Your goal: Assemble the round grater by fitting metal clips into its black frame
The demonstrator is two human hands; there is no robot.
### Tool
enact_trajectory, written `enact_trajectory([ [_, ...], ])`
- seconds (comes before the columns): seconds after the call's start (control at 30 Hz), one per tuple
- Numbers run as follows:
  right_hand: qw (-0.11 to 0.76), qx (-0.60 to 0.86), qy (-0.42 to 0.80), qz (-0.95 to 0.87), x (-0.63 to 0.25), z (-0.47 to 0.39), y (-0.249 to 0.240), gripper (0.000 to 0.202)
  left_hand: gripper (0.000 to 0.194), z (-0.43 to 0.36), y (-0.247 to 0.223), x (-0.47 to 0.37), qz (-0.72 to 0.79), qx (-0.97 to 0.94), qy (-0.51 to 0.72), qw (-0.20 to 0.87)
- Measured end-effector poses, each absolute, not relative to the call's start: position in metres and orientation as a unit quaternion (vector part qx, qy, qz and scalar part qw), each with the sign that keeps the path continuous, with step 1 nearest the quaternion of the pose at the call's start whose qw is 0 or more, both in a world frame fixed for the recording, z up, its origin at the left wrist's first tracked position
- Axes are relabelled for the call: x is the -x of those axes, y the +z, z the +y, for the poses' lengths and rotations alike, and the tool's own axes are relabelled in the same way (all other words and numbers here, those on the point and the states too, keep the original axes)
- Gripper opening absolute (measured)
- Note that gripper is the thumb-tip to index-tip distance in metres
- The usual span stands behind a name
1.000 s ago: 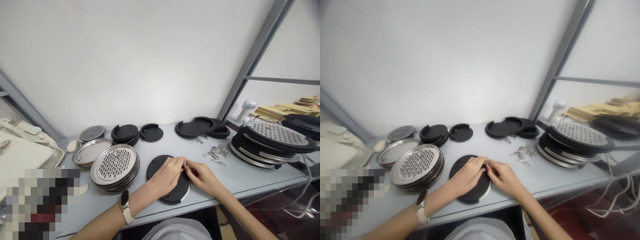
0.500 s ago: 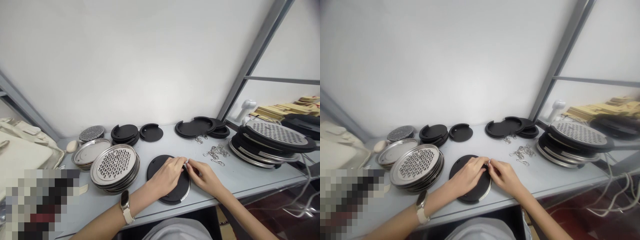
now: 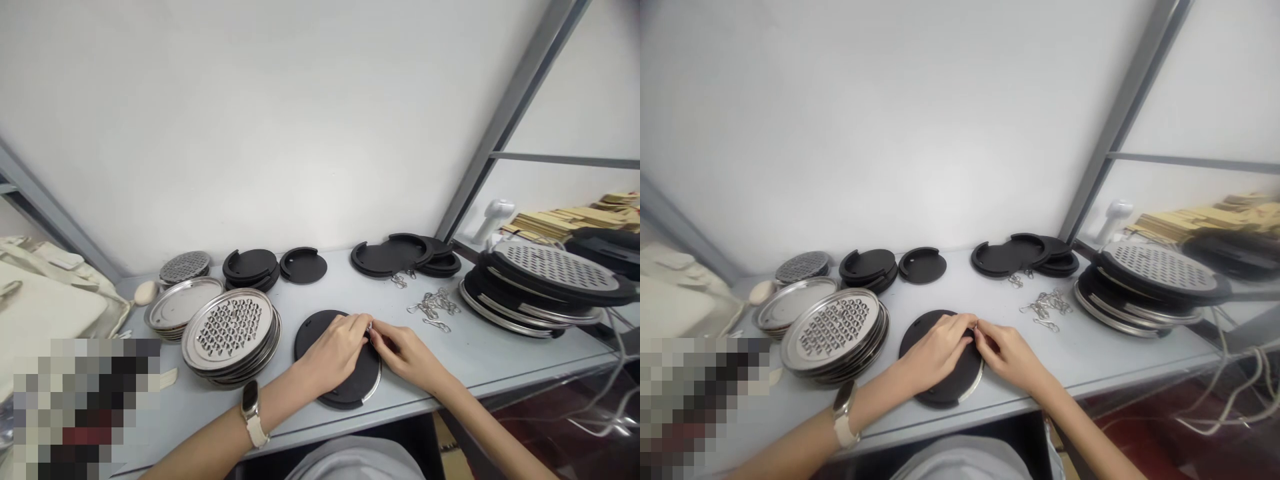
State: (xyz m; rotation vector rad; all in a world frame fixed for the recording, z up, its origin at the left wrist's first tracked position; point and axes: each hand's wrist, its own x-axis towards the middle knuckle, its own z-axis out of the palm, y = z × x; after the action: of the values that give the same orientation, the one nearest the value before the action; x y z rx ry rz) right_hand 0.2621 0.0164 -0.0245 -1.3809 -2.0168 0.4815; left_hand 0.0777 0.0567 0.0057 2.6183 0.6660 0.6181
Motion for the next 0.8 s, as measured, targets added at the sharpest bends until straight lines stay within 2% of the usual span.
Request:
enact_trajectory([
  [0.27,0.311,0.53,0.191,-0.765,-0.2618,0.0165,-0.0248,0.021,0.026,0.0562,0.0071,-0.077,0.232,-0.929,0.218,0.186],
  [0.47,0.304,0.529,0.195,-0.768,-0.261,0.0152,-0.0243,0.013,0.027,0.0566,0.0066,-0.0774,0.226,-0.929,0.228,0.184],
  [0.8,0.309,0.532,0.175,-0.769,-0.2615,0.016,-0.0258,0.014,0.026,0.0561,0.0065,-0.0776,0.224,-0.932,0.226,0.176],
])
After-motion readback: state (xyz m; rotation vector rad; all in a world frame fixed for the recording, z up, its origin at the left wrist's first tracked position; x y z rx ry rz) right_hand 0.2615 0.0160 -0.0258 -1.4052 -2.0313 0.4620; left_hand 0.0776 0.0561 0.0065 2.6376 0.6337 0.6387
